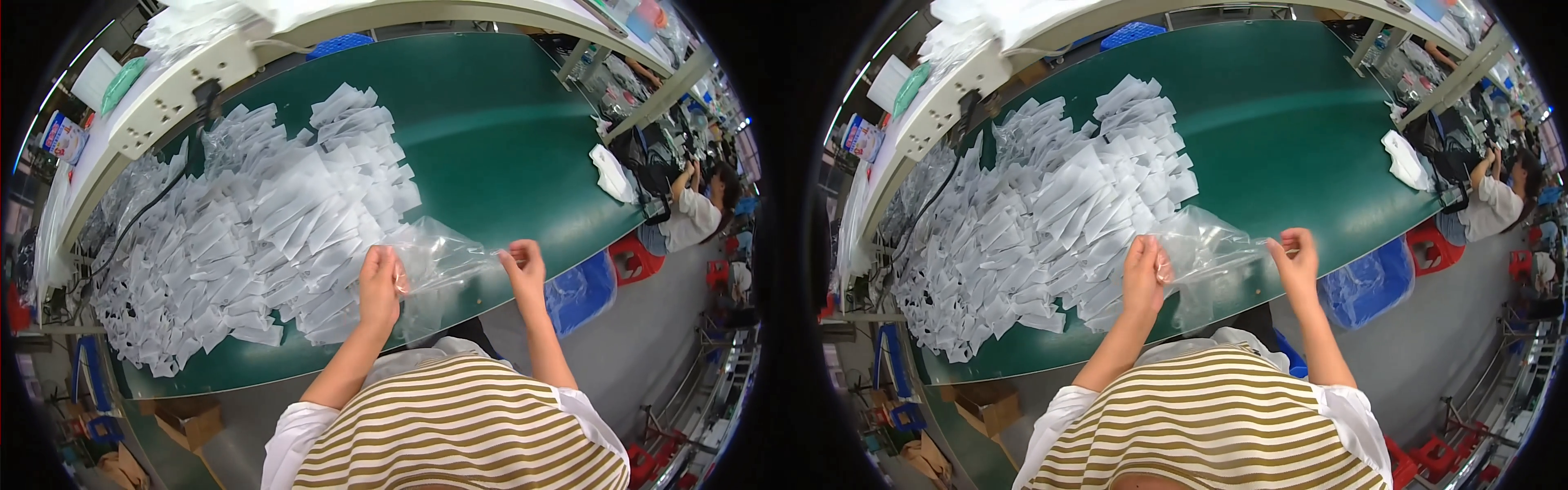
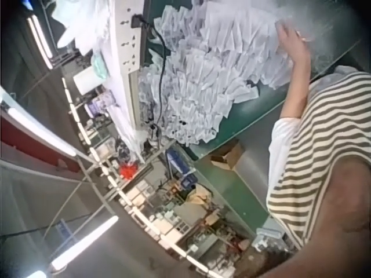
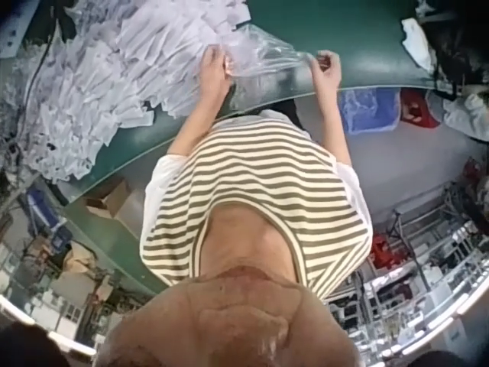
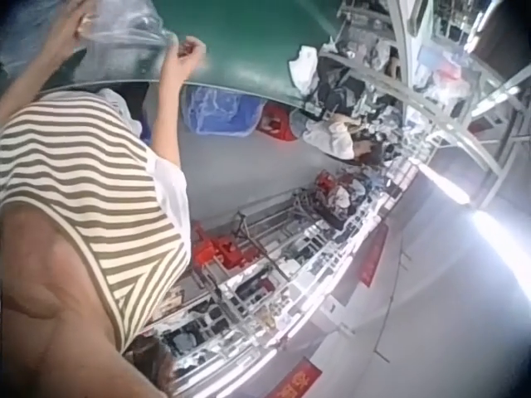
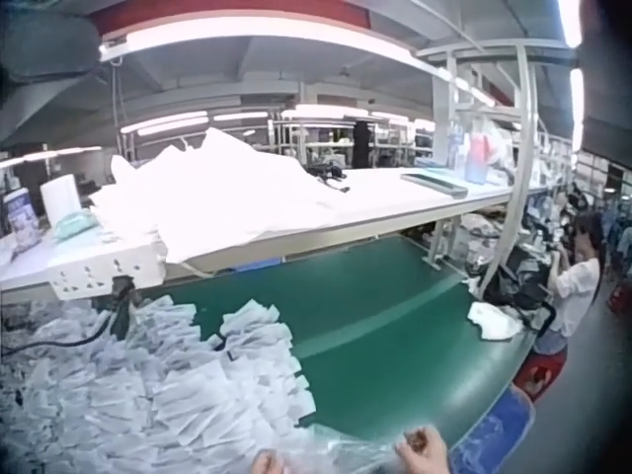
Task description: Packaging small white fabric items into plastic bags and placing them into a cardboard box.
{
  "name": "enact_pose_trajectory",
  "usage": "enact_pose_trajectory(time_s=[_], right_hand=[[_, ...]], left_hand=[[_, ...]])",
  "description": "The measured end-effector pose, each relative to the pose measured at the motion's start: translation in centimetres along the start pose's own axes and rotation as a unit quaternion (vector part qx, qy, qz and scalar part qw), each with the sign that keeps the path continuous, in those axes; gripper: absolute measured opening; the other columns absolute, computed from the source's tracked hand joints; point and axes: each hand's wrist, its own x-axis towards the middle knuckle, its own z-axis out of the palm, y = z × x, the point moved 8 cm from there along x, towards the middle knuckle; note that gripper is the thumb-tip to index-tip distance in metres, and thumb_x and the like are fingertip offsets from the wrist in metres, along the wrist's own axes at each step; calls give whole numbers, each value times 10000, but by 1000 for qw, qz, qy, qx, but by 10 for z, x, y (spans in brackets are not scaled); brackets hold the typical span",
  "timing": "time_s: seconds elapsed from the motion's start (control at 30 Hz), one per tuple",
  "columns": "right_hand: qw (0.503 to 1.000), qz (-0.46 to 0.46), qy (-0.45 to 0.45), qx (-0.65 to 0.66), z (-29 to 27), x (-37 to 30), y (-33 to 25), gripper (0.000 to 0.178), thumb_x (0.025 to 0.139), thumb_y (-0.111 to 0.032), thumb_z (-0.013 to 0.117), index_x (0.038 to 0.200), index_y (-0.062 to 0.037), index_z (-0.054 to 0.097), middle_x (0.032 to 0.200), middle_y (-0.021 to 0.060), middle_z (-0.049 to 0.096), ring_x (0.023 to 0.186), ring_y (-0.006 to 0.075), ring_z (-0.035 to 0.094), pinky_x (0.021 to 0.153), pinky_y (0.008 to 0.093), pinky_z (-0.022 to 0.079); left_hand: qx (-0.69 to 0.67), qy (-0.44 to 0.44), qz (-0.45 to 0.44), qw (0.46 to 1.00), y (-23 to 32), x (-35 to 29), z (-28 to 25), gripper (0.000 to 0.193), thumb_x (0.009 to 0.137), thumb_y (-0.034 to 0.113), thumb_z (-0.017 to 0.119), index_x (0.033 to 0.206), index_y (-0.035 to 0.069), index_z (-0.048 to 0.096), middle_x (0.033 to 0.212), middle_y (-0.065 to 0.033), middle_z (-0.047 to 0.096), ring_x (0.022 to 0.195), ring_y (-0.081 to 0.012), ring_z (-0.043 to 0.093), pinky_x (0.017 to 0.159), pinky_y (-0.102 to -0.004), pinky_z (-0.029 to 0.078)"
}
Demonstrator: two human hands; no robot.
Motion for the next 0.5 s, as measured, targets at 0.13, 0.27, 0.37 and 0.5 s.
enact_pose_trajectory(time_s=[0.13, 0.27, 0.37, 0.5], right_hand=[[901, -364, -81, -222, 11, -28, -85, 129, 776, 80, 557, 882, 11, 582, 933, 149, 605, 816, 266, 619, 727, 359, 492], [909, -234, -323, -120, 18, 36, 9, 397, 856, -6, 545, 1253, -3, 522, 1311, 155, 534, 1158, 333, 552, 961, 394, 449], [899, -213, -381, -20, 17, 81, 38, 523, 921, -99, 529, 1420, -26, 386, 1452, 171, 414, 1285, 361, 457, 1066, 396, 385], [925, -241, -153, -250, -30, 188, 90, 578, 935, -159, 550, 1461, -44, 340, 1491, 235, 334, 1290, 408, 440, 1058, 435, 393]], left_hand=[[297, 35, 36, 953, -29, 18, 60, 139, 994, 200, 539, 939, 78, 575, 654, 10, 502, 570, -65, 478, 503, -255, 395], [483, -54, 184, 854, -100, 44, 126, 134, 941, 167, 601, 947, 46, 658, 744, -47, 633, 632, -134, 600, 554, -276, 471], [555, -197, 256, 766, -150, 48, 174, 130, 887, 123, 639, 983, 47, 684, 849, -83, 683, 713, -207, 663, 607, -295, 516], [609, -215, 180, 742, -188, 64, 211, 170, 861, 84, 650, 1025, 70, 695, 888, -93, 684, 737, -261, 662, 629, -334, 531]])
